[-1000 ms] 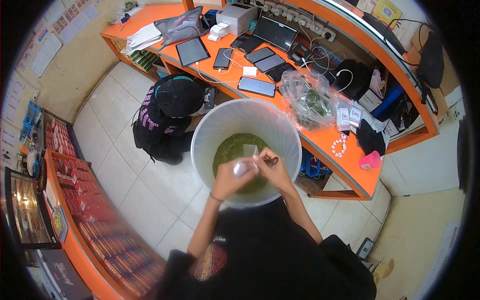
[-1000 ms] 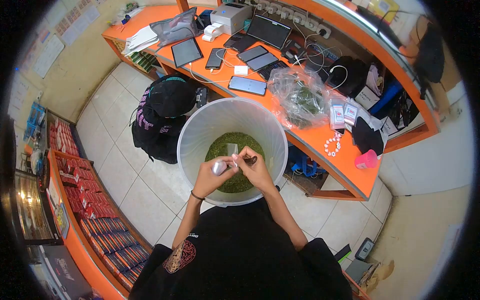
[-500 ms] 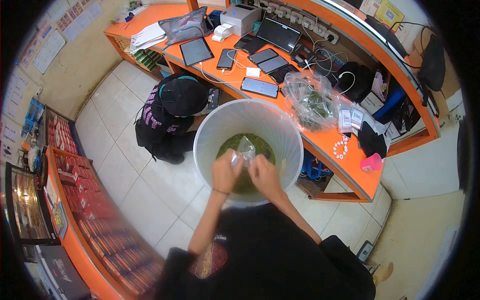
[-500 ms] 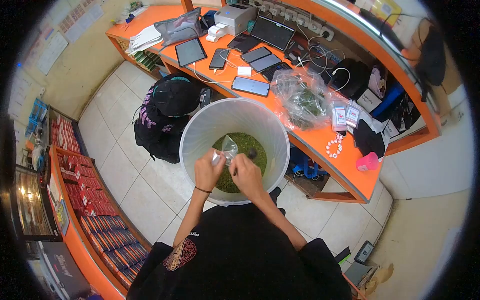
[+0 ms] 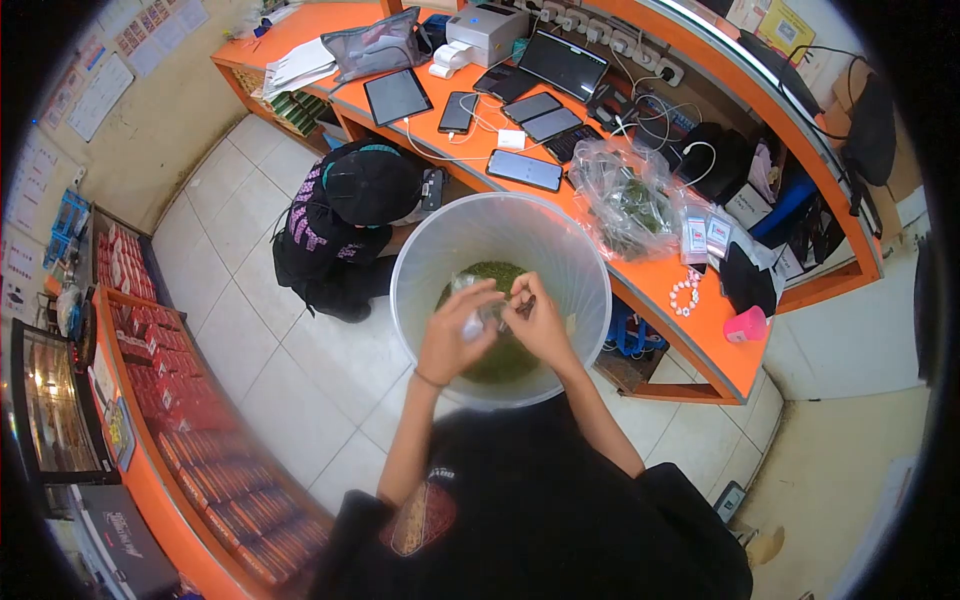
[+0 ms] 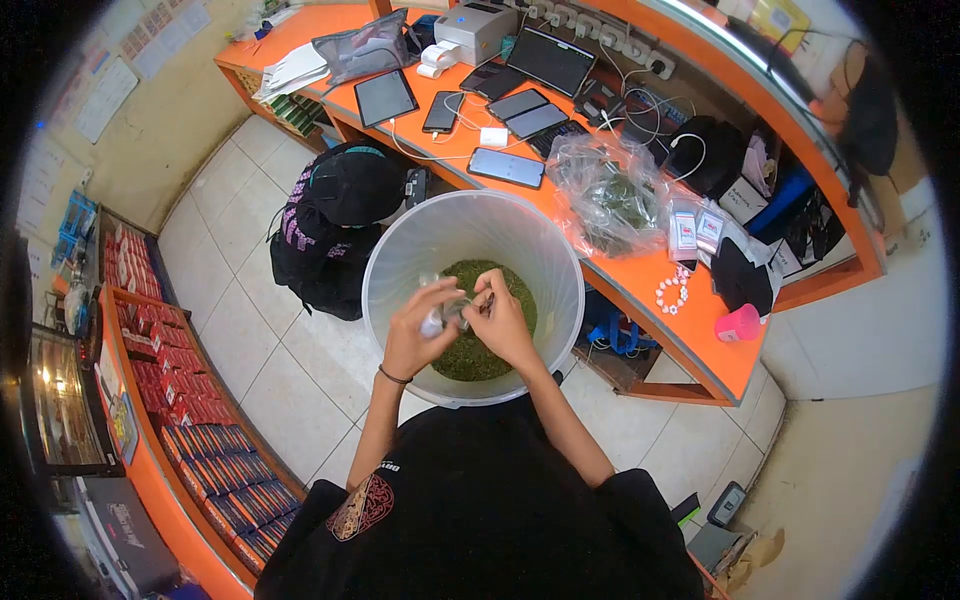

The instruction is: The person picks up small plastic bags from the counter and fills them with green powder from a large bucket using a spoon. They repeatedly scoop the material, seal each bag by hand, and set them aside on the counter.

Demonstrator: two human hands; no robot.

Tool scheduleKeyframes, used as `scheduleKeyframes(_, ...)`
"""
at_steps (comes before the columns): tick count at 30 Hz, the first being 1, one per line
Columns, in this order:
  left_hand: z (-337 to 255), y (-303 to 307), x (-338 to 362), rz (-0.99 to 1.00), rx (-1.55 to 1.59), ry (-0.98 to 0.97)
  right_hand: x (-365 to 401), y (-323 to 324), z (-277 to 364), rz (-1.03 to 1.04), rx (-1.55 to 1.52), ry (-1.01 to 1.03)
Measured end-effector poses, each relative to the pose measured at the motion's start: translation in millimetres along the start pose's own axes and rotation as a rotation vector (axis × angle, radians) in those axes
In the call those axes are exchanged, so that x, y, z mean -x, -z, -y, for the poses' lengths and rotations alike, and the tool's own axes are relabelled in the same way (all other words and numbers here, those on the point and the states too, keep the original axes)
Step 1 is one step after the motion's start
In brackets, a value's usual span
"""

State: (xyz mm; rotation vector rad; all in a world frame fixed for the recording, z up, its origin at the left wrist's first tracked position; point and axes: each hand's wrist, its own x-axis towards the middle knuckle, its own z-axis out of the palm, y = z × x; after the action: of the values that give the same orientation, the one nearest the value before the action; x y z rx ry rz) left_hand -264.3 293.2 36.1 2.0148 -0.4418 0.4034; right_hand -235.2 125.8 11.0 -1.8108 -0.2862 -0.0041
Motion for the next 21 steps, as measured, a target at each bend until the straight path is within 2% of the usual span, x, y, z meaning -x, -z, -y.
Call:
scheduleKeyframes(1, -3.4, 4.0, -0.4, 0.068, 0.026, 0.011, -1.4, 0.0, 1.1, 0.002, 0.0, 0.001)
scheduleKeyframes(3, -7.2, 7.4, -1.6, 0.054, 0.004, 0.018, -3.5, 0.5, 7.3, 0.112, -0.216, -0.198)
scheduleKeyframes(7, 7.3, 12.8, 1.5, 0.007, -0.064, 0.03, -14.1, 0.7, 22.3, 0.193, -0.21, -0.195)
scheduleKeyframes(9, 14.3, 18.2, 3.1, -0.063, -0.078, 0.036, -22.8, 5.0, 32.7, 0.318, -0.4, -0.311)
scheduleKeyframes(12, 18.8, 26.8, 7.1, -0.153, -0.114, 0.102, -52.3, -2.6, -10.4, 0.254, -0.411, -0.229)
scheduleKeyframes(13, 20.9, 27.2, 7.4, -0.198, -0.068, 0.155, -62.6, -5.5, -22.3, 0.215, -0.265, -0.227)
scheduleKeyframes(14, 23.7, 27.1, 7.4, -0.243, -0.021, 0.206, -74.9, -12.9, -41.1, 0.22, -0.266, -0.229)
scheduleKeyframes(16, 30.7, 26.4, 7.9, -0.241, -0.02, 0.211, -90.8, -29.9, -71.7, 0.14, 0.385, 0.213)
scheduleKeyframes(17, 31.3, 26.6, 7.3, -0.243, 0.021, 0.239, -90.6, -37.3, -80.3, 0.143, 0.384, 0.211)
scheduleKeyframes(19, 34.4, 26.8, 6.3, -0.246, 0.06, 0.267, -90.7, -54.1, -89.8, 0.347, 0.443, 0.126)
scheduleKeyframes(20, 37.0, 27.0, 6.7, -0.246, 0.062, 0.252, -84.2, -65.2, -110.9, 0.517, 0.512, 0.037)
scheduleKeyframes(21, 39.8, 28.1, 7.4, -0.246, 0.062, 0.237, -72.5, -74.5, -126.0, 0.639, 0.477, 0.136)
